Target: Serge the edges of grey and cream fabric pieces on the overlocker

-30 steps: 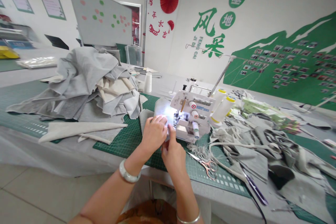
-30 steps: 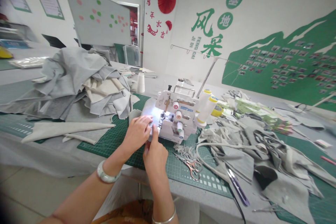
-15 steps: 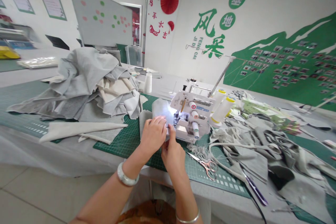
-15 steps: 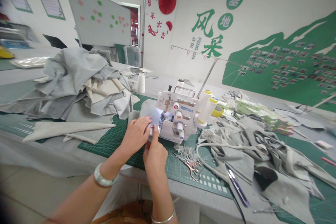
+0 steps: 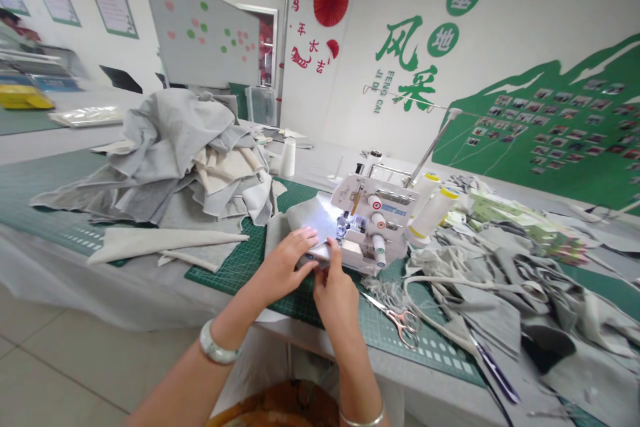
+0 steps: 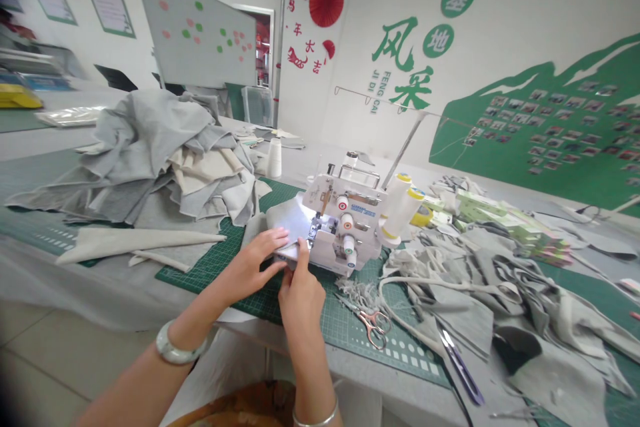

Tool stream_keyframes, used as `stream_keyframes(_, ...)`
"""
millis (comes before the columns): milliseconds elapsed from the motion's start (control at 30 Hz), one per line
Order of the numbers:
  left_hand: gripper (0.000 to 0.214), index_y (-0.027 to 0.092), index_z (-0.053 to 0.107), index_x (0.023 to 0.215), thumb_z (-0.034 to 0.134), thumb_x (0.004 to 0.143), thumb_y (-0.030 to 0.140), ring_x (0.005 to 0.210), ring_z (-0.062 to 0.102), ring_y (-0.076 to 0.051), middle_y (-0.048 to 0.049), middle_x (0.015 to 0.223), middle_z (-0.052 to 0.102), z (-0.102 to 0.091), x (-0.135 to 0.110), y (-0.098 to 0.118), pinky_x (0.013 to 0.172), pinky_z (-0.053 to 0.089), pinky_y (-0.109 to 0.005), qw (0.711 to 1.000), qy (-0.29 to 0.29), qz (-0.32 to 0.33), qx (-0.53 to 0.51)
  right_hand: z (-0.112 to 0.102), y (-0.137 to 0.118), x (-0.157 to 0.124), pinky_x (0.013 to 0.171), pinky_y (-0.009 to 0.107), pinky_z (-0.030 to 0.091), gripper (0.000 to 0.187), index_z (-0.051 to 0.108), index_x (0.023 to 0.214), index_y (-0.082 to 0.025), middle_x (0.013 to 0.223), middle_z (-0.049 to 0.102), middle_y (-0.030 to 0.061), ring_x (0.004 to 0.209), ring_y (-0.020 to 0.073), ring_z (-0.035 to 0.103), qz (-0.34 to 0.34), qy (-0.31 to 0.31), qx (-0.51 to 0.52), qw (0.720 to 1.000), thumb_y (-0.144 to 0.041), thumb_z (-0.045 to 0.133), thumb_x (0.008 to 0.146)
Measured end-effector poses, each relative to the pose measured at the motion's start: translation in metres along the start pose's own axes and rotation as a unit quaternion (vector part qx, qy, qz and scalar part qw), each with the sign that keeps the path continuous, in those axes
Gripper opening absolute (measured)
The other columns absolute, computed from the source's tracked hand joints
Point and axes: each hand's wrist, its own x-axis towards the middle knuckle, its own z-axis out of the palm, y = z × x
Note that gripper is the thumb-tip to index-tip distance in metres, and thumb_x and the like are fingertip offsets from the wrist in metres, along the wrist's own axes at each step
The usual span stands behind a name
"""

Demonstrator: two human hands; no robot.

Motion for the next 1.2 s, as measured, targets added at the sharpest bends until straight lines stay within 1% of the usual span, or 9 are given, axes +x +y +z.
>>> stream_keyframes(133,0.037,0.019,0.054,0.122,0.039,0.090,0.007,0.125,0.047,-0.018,-0.0087,0.132,0.052,-0.002,-0.012,-0.013,0.106,0.041,-0.036,0.999,0.052,-0.014,-0.006,0.000,0.001,0.001,0.055,0.023,0.039,0.056,0.027,0.145,-0.023,0.079,0.072,0.0057,0.067,0.0217,0.070,0.000,-0.001,0.018,1.000,-0.021,0.044,0.092)
stream_keyframes(267,0.035,0.019,0.057,0.119,0.038,0.091,0.009,0.094,0.061,-0.016,-0.0065,0.099,0.063,-0.008,-0.019,-0.012,0.083,0.051,-0.028,0.995,0.070,-0.047,0.044,0.000,0.004,0.000,0.056,0.024,0.041,0.057,0.028,0.145,-0.023,0.078,0.071,0.0048,0.067,0.0215,0.069,-0.012,0.009,0.060,0.998,-0.021,0.044,0.091)
stream_keyframes(433,0.031,0.017,0.060,0.114,0.038,0.092,0.015,0.075,0.060,-0.017,-0.0061,0.081,0.063,-0.017,-0.022,0.017,0.068,0.049,-0.027,0.992,-0.009,0.026,0.125,0.004,0.008,-0.006,0.059,0.022,0.044,0.063,0.022,0.148,-0.019,0.079,0.069,0.0018,0.063,0.0160,0.064,-0.086,0.024,0.201,0.976,-0.017,0.040,0.087)
stream_keyframes(533,0.033,0.016,0.055,0.120,0.037,0.093,0.016,0.076,0.060,-0.018,-0.0072,0.084,0.064,-0.014,-0.023,0.038,0.069,0.049,-0.029,0.992,-0.055,0.061,0.100,0.006,0.013,-0.006,0.059,0.023,0.044,0.059,0.035,0.144,-0.018,0.073,0.067,0.0007,0.057,0.0155,0.059,-0.099,0.034,0.226,0.968,-0.019,0.040,0.085)
stream_keyframes(633,0.041,0.019,0.043,0.131,0.041,0.090,0.014,0.090,0.059,-0.020,-0.0083,0.103,0.063,-0.007,-0.029,0.047,0.081,0.048,-0.032,0.995,-0.069,0.041,0.059,0.005,0.019,-0.003,0.060,0.023,0.043,0.054,0.047,0.137,-0.020,0.069,0.064,-0.0003,0.055,0.0150,0.055,-0.086,0.040,0.233,0.968,-0.019,0.041,0.084)
stream_keyframes(733,0.053,0.015,0.036,0.134,0.049,0.083,0.014,0.100,0.056,-0.024,-0.0123,0.117,0.058,-0.004,-0.044,0.038,0.086,0.046,-0.037,0.992,-0.093,-0.024,0.079,0.005,0.026,0.000,0.060,0.022,0.043,0.049,0.050,0.134,-0.023,0.070,0.063,-0.0014,0.055,0.0139,0.055,-0.078,0.036,0.277,0.957,-0.021,0.041,0.086)
stream_keyframes(900,0.017,0.016,0.057,0.086,0.042,0.082,0.010,0.081,0.056,-0.023,-0.0072,0.085,0.061,-0.011,-0.068,0.024,0.073,0.043,-0.035,0.968,-0.185,-0.087,0.143,0.009,0.030,0.003,0.061,0.022,0.044,0.047,0.049,0.135,-0.022,0.062,0.058,-0.0037,0.054,0.0131,0.058,-0.073,0.012,0.344,0.936,-0.023,0.037,0.089)
stream_keyframes(1033,0.010,0.018,0.048,0.068,0.047,0.071,0.009,0.065,0.051,-0.015,-0.0003,0.068,0.055,-0.024,-0.068,0.045,0.062,0.038,-0.026,0.971,-0.216,-0.088,0.060,0.009,0.030,0.004,0.068,0.022,0.046,0.048,0.050,0.133,-0.020,0.079,0.067,0.0007,0.065,0.0137,0.061,-0.084,0.014,0.353,0.932,-0.021,0.040,0.086)
stream_keyframes(1200,0.003,0.017,0.056,0.074,0.055,0.076,0.016,0.063,0.052,-0.010,0.0022,0.069,0.060,-0.042,-0.054,0.076,0.062,0.039,-0.020,0.945,-0.270,-0.070,-0.169,0.006,0.035,0.007,0.083,0.025,0.046,0.047,0.054,0.130,-0.017,0.111,0.066,0.0061,0.089,0.0157,0.062,-0.109,0.016,0.375,0.920,-0.023,0.043,0.085)
